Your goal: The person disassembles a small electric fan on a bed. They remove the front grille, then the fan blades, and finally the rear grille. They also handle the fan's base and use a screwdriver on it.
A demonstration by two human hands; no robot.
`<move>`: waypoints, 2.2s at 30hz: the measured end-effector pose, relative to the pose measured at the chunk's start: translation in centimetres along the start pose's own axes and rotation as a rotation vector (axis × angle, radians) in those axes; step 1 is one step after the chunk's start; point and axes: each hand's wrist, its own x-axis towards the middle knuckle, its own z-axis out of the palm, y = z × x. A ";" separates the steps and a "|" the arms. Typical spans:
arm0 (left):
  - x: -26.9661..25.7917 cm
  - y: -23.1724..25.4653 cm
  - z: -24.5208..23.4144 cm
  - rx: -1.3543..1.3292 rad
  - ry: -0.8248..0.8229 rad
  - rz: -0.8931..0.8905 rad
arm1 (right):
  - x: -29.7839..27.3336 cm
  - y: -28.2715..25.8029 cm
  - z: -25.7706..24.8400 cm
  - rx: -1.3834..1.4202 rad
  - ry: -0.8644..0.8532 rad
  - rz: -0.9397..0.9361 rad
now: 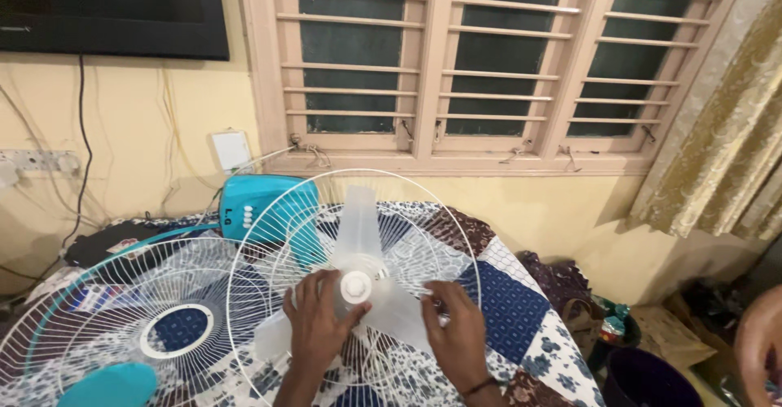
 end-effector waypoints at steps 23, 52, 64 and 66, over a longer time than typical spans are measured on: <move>3.1 2.7 -7.5 0.097 -0.193 0.548 | 0.3 2.9 5.2 -0.348 0.018 -0.110; 4.8 0.0 -1.3 0.286 -0.133 0.615 | -0.2 2.6 7.3 -0.397 -0.197 0.016; 1.1 3.9 -0.3 0.361 0.009 0.093 | -1.1 2.5 7.4 -0.381 -0.136 0.031; 1.6 3.8 -1.4 0.341 -0.125 0.103 | -1.1 2.6 7.3 -0.365 -0.133 0.021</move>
